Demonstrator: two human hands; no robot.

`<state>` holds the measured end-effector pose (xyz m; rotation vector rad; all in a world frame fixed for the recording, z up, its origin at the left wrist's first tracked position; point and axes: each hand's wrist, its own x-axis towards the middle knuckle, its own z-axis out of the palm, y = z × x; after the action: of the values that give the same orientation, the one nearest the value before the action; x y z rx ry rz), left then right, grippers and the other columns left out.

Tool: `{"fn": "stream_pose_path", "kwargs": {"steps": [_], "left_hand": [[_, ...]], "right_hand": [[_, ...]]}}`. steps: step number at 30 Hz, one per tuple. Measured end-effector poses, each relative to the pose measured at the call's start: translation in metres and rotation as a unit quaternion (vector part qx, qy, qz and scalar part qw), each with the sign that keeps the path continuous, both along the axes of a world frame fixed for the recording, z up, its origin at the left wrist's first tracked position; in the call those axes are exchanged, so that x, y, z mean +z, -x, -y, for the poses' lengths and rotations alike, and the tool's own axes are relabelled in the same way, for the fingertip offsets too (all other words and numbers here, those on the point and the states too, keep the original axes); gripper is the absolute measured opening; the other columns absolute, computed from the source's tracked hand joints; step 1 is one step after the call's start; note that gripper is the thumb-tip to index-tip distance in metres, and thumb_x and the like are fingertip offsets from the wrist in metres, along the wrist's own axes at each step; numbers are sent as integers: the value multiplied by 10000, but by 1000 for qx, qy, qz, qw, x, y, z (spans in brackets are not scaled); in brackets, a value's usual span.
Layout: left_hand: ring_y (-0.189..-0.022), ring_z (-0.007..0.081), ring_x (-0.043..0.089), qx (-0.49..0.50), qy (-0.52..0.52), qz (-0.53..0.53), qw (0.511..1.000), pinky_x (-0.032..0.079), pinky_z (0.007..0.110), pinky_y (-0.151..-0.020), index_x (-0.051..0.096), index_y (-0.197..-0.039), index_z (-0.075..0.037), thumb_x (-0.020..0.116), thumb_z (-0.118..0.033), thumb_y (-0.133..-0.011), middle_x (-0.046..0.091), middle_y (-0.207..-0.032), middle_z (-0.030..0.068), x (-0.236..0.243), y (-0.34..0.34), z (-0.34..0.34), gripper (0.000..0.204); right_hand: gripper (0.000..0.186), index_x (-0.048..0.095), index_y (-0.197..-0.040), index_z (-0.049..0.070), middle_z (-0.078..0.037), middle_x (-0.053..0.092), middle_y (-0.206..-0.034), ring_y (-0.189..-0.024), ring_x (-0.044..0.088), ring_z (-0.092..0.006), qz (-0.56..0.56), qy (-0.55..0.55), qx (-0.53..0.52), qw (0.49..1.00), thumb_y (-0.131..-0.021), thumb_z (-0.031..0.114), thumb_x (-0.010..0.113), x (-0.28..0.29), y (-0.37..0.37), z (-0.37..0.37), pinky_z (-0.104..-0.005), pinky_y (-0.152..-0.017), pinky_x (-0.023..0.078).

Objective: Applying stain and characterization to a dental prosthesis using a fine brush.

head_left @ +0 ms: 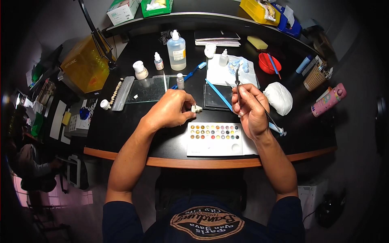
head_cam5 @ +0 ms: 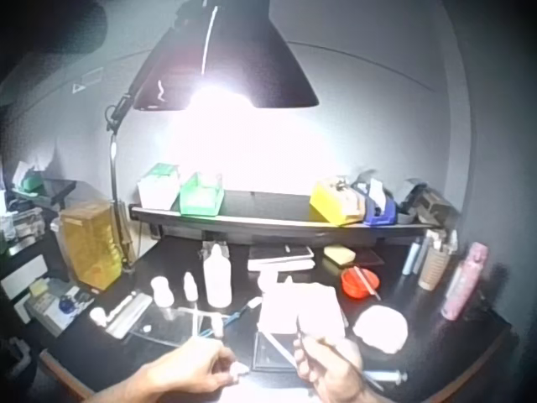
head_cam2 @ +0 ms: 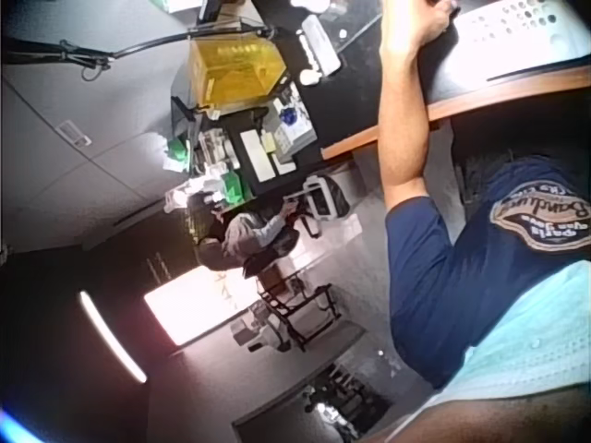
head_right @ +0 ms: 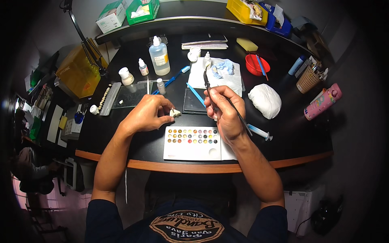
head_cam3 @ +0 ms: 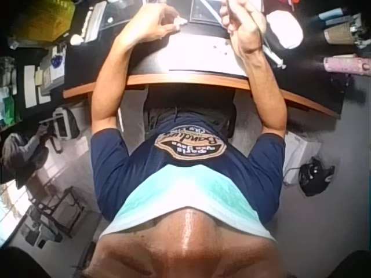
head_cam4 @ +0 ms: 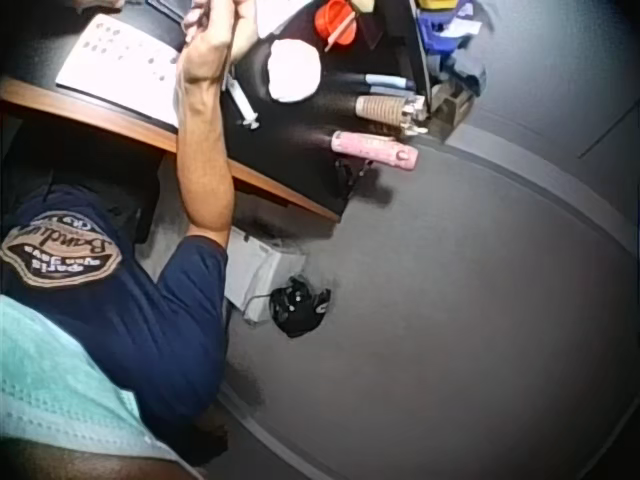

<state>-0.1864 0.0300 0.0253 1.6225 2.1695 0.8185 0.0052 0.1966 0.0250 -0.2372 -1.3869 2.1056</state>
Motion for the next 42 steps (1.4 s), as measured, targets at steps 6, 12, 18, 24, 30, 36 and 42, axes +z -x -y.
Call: {"fn": "stream_pose_path", "kwargs": {"steps": [6,12,18,24,30,36,42], "left_hand": [[-702,149,700,52,-87,36,994,553,289,-660,760,-989,58,896,-163,-748,738,-774,118,15,-6,2,355],[-673,126,700,63,-158,65,983,568,265,-638,767,-920,64,912,-198,-727,740,-754,119,16,-12,1,356],[-695,90,668,36,-188,98,977,539,243,-639,758,-930,75,906,-150,-748,724,-751,70,14,-12,2,325],[-697,100,673,31,-189,90,977,545,250,-650,755,-927,83,895,-147,-751,730,-763,86,14,-11,2,321],[-707,110,678,28,-183,91,978,551,255,-666,758,-935,80,889,-148,-754,735,-773,94,15,-12,3,320],[-725,114,686,26,-181,92,979,554,260,-677,764,-941,67,888,-147,-754,741,-790,96,14,-12,2,310],[-724,116,689,30,-181,89,979,555,262,-681,763,-941,68,887,-145,-750,744,-793,97,14,-12,2,312]], "right_hand": [[151,675,-959,3,-10,627,-759,-642,532,-39,72,-177,-96,977,-999,148,671,-1,2,15,-190,-584,418],[166,694,-890,-4,1,635,-709,-655,540,-49,111,-342,-139,923,-954,145,728,-8,6,22,-229,-596,427],[174,696,-844,-8,-22,628,-654,-593,531,-55,136,-394,-143,898,-921,134,759,-12,9,22,-249,-526,389],[170,689,-830,-11,-18,602,-631,-565,507,-56,116,-414,-159,889,-916,115,763,-14,11,23,-254,-507,369],[174,691,-832,-11,-20,586,-630,-567,496,-64,105,-436,-174,877,-919,121,765,-19,13,20,-260,-508,370],[179,688,-833,-12,-32,594,-637,-579,503,-76,121,-442,-174,872,-917,124,767,-15,11,21,-269,-520,378],[181,685,-827,-11,-36,586,-634,-571,488,-80,114,-450,-173,869,-914,124,769,-16,12,19,-273,-518,367]]}}
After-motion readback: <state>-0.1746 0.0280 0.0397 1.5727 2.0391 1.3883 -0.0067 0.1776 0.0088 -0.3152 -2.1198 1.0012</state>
